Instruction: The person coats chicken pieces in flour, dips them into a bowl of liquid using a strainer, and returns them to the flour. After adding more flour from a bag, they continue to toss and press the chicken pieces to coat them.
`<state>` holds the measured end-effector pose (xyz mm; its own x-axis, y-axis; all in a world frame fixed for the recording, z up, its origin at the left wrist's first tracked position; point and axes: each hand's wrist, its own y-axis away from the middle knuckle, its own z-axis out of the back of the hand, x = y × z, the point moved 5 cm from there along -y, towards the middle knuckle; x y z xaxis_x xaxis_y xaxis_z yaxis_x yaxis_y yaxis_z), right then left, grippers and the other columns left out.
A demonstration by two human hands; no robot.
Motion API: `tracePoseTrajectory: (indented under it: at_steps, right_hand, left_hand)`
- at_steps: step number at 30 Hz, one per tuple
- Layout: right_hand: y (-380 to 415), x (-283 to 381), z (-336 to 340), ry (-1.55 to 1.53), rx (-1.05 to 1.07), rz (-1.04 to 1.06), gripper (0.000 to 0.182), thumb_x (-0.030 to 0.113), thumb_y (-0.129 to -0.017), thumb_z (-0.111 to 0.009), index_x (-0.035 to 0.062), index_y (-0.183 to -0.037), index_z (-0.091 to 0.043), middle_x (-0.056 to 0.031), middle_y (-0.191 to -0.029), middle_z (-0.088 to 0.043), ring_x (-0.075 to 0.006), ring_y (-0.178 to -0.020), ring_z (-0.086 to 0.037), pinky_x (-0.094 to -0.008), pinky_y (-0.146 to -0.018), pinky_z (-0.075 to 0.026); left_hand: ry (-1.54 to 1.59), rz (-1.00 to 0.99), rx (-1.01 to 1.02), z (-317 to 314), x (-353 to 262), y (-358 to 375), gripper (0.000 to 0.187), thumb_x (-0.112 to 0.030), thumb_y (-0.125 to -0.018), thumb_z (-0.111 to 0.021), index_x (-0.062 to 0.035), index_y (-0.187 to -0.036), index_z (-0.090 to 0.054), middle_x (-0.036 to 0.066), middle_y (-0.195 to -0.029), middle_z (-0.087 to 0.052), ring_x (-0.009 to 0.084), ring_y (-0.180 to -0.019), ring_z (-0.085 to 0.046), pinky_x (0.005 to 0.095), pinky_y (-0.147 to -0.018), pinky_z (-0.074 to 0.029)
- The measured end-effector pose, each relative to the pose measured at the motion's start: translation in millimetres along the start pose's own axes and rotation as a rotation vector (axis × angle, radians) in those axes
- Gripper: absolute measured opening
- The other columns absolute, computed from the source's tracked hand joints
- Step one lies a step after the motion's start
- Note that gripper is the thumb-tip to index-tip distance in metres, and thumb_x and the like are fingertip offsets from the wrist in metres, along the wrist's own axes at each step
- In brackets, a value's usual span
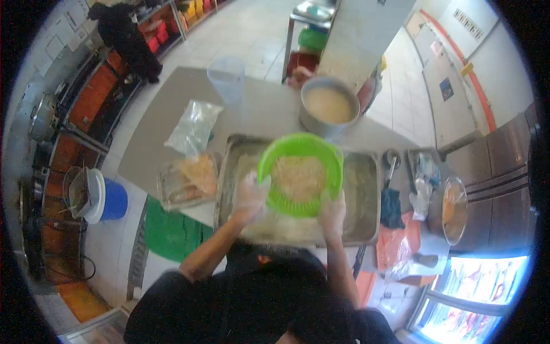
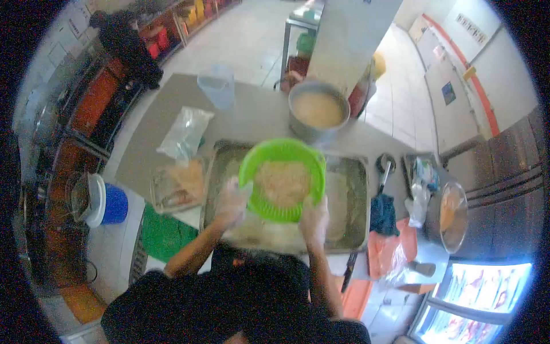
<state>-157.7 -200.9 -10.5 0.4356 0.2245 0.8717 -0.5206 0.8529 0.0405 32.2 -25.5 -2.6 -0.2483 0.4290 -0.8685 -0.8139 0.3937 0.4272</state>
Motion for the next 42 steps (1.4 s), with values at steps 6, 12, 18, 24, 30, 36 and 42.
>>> tracePoseTrajectory:
  at_steps: [6, 12, 18, 24, 30, 36, 42]
  right_hand:
    - [-6.9, -23.9, -28.2, -0.090, 0.058, -0.115, 0.044, 0.021, -0.104, -0.056, -0.0008, -0.142, -0.049, -0.0228, -0.124, -0.068, -0.0273, -0.111, -0.068, -0.0430, -0.091, -0.055]
    - [-7.6, -16.7, -36.7, 0.062, 0.047, -0.104, 0.047, 0.023, -0.103, -0.058, -0.0002, -0.143, -0.048, -0.0252, -0.121, -0.067, -0.0350, -0.108, -0.069, -0.0454, -0.090, -0.055]
    - [-8.6, -14.6, -40.3, -0.068, 0.074, -0.150, 0.038, 0.019, -0.101, -0.058, -0.0005, -0.134, -0.055, -0.0203, -0.114, -0.069, -0.0295, -0.105, -0.067, -0.0417, -0.086, -0.054]
    - [13.5, -15.8, -5.9, -0.348, -0.045, -0.224, 0.035, 0.008, -0.098, -0.060, 0.0014, -0.132, -0.056, -0.0127, -0.111, -0.068, -0.0205, -0.103, -0.065, -0.0371, -0.081, -0.054]
    - [-6.5, -50.2, 0.5, -0.211, -0.030, -0.189, 0.036, 0.011, -0.095, -0.061, -0.0001, -0.129, -0.056, -0.0092, -0.100, -0.067, -0.0206, -0.086, -0.063, -0.0345, -0.079, -0.053]
    - [3.0, -89.3, 18.7, -0.279, 0.076, -0.133, 0.033, 0.004, -0.090, -0.059, 0.0007, -0.123, -0.061, -0.0097, -0.104, -0.070, -0.0191, -0.087, -0.067, -0.0323, -0.075, -0.055]
    - [-1.4, -49.6, 19.7, 0.153, -0.097, -0.198, 0.033, -0.001, -0.092, -0.056, 0.0020, -0.124, -0.061, -0.0090, -0.108, -0.071, -0.0170, -0.085, -0.070, -0.0321, -0.077, -0.059]
  left_hand:
    - [0.262, -0.298, 0.099, -6.7, 62.3, -38.6, 0.031, -0.018, -0.096, -0.071, -0.0011, -0.122, -0.065, 0.011, -0.108, -0.073, 0.0129, -0.098, -0.067, 0.0344, -0.081, -0.055]
    - [-0.111, -0.301, -0.070, 9.3, 55.9, -28.1, 0.037, -0.022, -0.092, -0.074, -0.0006, -0.121, -0.066, 0.010, -0.095, -0.074, 0.0157, -0.085, -0.070, 0.0364, -0.075, -0.056]
    - [-0.178, -0.163, -0.070, 16.4, 16.7, 11.2, 0.038, -0.027, -0.093, -0.073, -0.0019, -0.121, -0.066, 0.014, -0.096, -0.075, 0.0226, -0.085, -0.072, 0.0416, -0.077, -0.056]
    - [-0.373, -0.376, 0.020, -0.3, 29.4, 2.4, 0.031, -0.023, -0.092, -0.072, 0.0005, -0.112, -0.068, 0.019, -0.092, -0.073, 0.0280, -0.086, -0.072, 0.0419, -0.075, -0.056]
    - [-0.261, -0.183, 0.228, -11.3, 1.5, -0.5, 0.032, -0.027, -0.093, -0.069, 0.0019, -0.107, -0.070, 0.021, -0.083, -0.071, 0.0289, -0.080, -0.071, 0.0424, -0.070, -0.054]
    - [-0.116, -0.163, 0.328, -39.0, -14.4, 10.2, 0.030, -0.027, -0.101, -0.062, -0.0002, -0.114, -0.068, 0.015, -0.093, -0.072, 0.0251, -0.088, -0.070, 0.0404, -0.083, -0.054]
    - [0.245, -0.118, 0.436, -48.1, -7.7, 10.5, 0.030, -0.024, -0.103, -0.061, 0.0007, -0.120, -0.065, 0.010, -0.103, -0.073, 0.0211, -0.092, -0.069, 0.0403, -0.089, -0.054]
